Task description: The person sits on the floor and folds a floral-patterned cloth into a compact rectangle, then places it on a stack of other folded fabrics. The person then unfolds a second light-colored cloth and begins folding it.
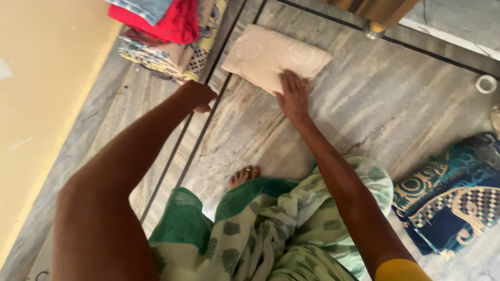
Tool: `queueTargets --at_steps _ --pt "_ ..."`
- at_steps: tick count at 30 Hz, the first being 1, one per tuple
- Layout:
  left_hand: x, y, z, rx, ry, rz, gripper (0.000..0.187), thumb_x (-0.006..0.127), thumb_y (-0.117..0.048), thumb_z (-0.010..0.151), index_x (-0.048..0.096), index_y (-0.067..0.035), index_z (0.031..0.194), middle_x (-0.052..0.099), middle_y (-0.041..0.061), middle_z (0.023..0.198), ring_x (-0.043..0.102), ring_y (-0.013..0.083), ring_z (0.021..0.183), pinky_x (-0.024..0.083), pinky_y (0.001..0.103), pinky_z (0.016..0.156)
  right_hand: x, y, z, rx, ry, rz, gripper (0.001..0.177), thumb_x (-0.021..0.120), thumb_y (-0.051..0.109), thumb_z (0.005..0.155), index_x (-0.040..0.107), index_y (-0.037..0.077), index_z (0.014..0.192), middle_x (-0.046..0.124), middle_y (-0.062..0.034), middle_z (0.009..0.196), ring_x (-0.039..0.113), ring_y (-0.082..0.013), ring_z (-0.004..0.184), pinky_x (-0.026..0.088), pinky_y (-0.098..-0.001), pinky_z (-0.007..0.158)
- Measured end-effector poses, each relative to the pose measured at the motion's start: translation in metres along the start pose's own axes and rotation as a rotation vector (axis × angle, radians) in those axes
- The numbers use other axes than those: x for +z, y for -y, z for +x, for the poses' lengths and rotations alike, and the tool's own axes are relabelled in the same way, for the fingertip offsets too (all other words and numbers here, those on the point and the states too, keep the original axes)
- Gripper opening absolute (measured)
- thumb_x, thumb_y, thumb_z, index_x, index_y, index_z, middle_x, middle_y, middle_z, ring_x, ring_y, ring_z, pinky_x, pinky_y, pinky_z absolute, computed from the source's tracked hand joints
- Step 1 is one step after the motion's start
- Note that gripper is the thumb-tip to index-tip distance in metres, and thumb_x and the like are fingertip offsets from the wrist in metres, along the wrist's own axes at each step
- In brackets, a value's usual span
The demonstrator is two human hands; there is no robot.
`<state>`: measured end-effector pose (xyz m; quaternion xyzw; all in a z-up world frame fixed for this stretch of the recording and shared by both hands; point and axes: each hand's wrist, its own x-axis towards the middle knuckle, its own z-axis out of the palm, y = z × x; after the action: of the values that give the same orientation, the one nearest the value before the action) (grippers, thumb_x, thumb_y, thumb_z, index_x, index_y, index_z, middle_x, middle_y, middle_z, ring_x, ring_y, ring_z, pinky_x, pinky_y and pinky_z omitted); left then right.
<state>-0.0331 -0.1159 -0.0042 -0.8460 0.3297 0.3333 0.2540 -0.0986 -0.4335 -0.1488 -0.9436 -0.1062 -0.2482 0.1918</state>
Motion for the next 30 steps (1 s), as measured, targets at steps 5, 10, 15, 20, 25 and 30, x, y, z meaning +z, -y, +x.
queueTargets --at_steps 5,10,15,20,25,30 --pt "0.021 -0.010 -0.017 -0.027 0.006 -0.032 0.048 0.071 -0.038 0.092 0.062 -0.020 0.135 0.069 0.007 0.128 0.066 0.0281 0.120 0.056 0.049 0.092 -0.012 -0.012 0.027 0.152 -0.055 0.181 0.027 0.071 0.020 0.100 0.070 0.006 0.123 0.073 -0.0120 0.112 0.067 -0.0308 0.103 0.043 -0.0483 0.097" --pt "0.032 -0.008 -0.021 -0.044 0.003 -0.061 0.049 0.071 -0.043 0.092 0.061 -0.021 0.135 0.069 0.005 0.130 0.065 0.0256 0.123 0.054 0.047 0.095 -0.057 -0.004 0.038 0.454 0.024 0.699 0.028 0.064 0.025 0.107 0.071 0.003 0.122 0.070 -0.0134 0.093 0.065 -0.0230 0.081 0.050 -0.0366 0.079" --pt "0.019 -0.001 -0.007 -0.024 0.014 -0.022 0.048 0.074 -0.041 0.090 0.065 -0.019 0.131 0.072 0.005 0.125 0.068 0.0280 0.118 0.055 0.047 0.092 -0.064 -0.062 0.029 0.860 -0.182 1.019 0.025 0.068 0.026 0.101 0.075 0.005 0.113 0.070 -0.0018 0.096 0.060 -0.0146 0.084 0.049 -0.0313 0.073" --pt "-0.004 -0.014 0.012 0.013 -0.056 -0.005 0.039 0.076 -0.039 0.089 0.071 -0.016 0.120 0.075 0.007 0.113 0.071 0.0292 0.108 0.057 0.048 0.083 -0.070 -0.154 -0.047 1.478 -0.329 1.091 0.041 0.066 0.022 0.086 0.065 0.014 0.126 0.068 0.0036 0.105 0.061 -0.0160 0.090 0.052 -0.0482 0.073" --pt "-0.018 -0.039 0.033 0.068 -0.040 0.020 0.033 0.076 -0.037 0.087 0.078 -0.011 0.109 0.079 0.007 0.107 0.075 0.0290 0.101 0.057 0.047 0.078 -0.067 -0.172 -0.091 0.861 -0.500 0.817 0.027 0.076 0.014 0.102 0.063 0.000 0.121 0.068 -0.0063 0.112 0.066 -0.0200 0.100 0.058 -0.0385 0.089" --pt "-0.023 -0.078 0.049 0.144 -0.031 0.044 0.029 0.076 -0.033 0.087 0.074 -0.016 0.110 0.076 0.005 0.108 0.072 0.0283 0.103 0.057 0.048 0.078 -0.051 -0.121 -0.089 0.505 -0.303 0.745 0.016 0.077 0.005 0.099 0.070 0.003 0.113 0.073 -0.0094 0.107 0.068 -0.0214 0.096 0.057 -0.0335 0.088"
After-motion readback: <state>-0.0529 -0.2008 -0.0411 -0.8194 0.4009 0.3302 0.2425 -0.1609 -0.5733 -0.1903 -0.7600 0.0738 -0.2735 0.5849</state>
